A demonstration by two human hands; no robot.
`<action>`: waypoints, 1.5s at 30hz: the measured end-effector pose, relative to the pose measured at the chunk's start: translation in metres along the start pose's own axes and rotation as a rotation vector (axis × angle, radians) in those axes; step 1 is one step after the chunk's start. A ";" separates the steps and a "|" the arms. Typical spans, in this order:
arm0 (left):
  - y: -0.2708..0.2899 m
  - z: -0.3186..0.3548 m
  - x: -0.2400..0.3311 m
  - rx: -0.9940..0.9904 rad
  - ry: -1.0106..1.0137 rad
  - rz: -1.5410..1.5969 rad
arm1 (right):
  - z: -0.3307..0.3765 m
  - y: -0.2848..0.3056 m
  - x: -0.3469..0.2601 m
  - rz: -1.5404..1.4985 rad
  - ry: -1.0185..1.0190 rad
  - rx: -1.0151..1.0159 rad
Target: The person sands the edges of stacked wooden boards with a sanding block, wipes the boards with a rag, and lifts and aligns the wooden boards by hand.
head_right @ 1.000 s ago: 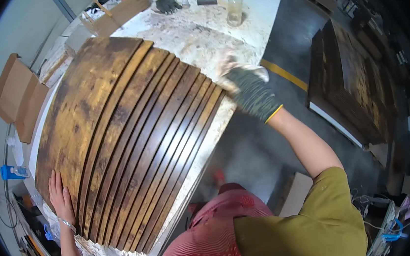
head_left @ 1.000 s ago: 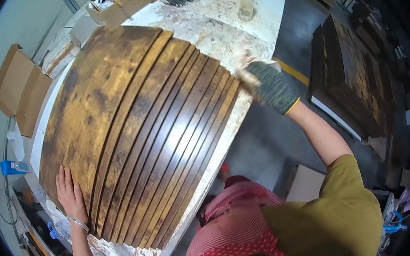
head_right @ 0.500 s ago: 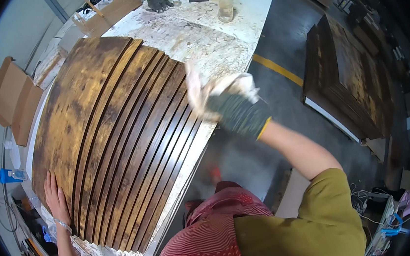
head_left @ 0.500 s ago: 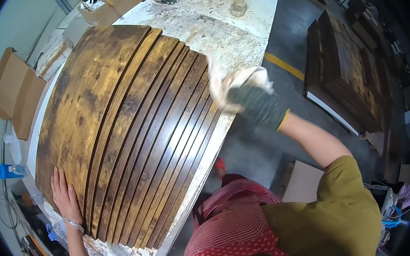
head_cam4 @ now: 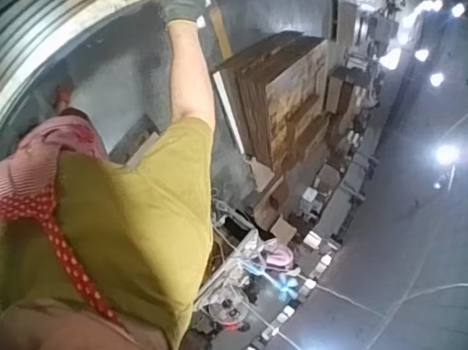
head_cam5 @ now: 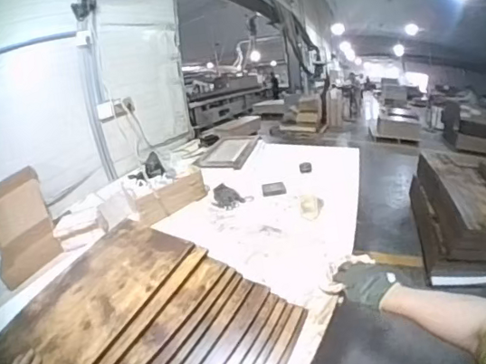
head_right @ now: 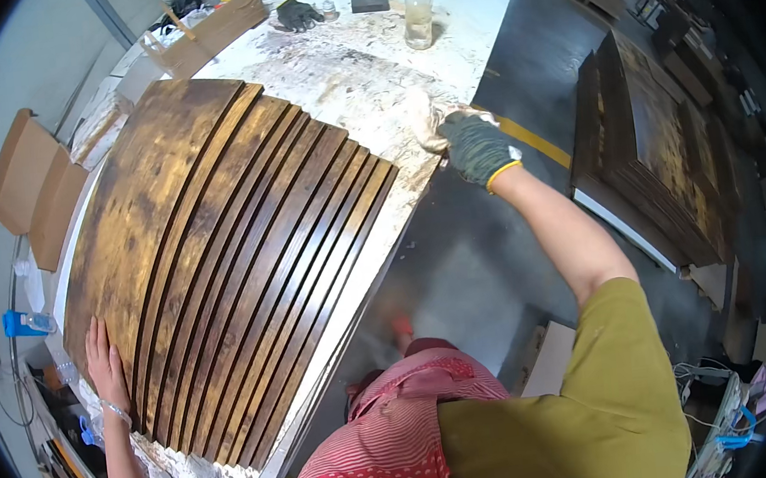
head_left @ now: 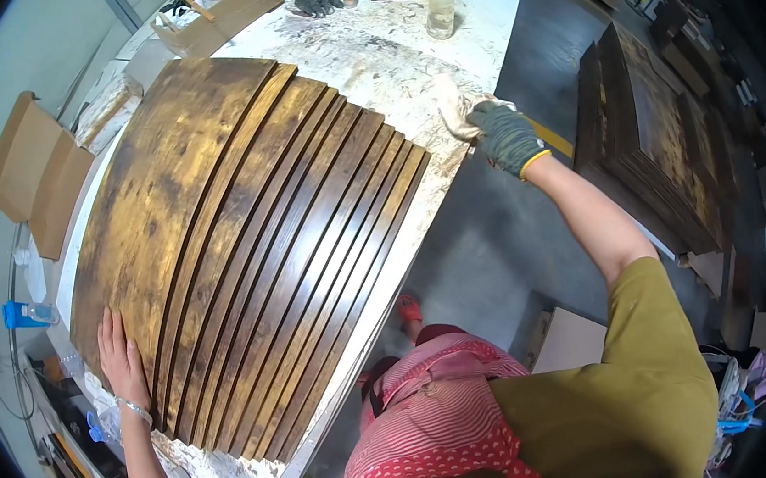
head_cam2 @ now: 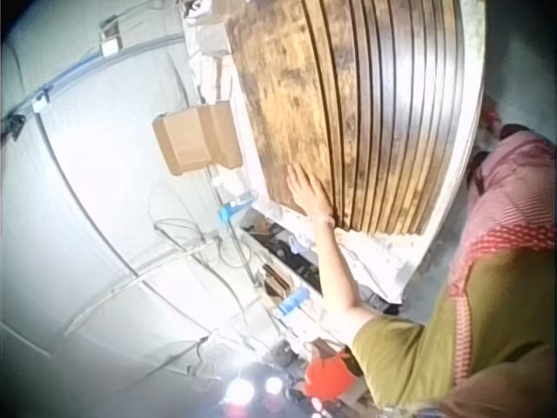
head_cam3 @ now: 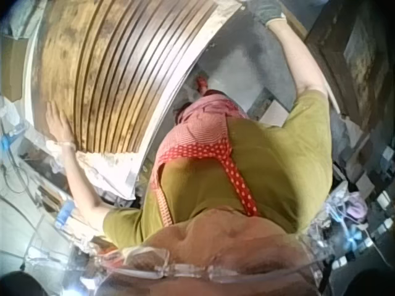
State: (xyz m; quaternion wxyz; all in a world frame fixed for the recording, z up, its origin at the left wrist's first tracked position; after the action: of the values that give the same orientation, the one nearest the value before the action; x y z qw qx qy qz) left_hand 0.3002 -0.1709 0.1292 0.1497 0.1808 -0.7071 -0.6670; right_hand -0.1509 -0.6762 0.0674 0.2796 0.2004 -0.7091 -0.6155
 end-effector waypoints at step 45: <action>-0.011 -0.007 0.001 0.135 0.056 0.048 | 0.264 0.060 -0.325 -1.444 0.206 -0.285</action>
State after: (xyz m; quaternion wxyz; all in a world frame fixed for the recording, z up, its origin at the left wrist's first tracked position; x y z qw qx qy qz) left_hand 0.3031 -0.1786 0.1189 0.1731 0.1920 -0.7501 -0.6087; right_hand -0.0692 -0.2614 0.0548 -0.1062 0.6352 -0.2845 -0.7102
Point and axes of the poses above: each hand's wrist, its own z-axis away from the middle knuckle, its own y-axis out of the back of the hand, x = y × z, the point moved 6 cm from there along -z, towards the middle knuckle, and after that the axes turned 9 degrees about -y, right-handed, at the moved point
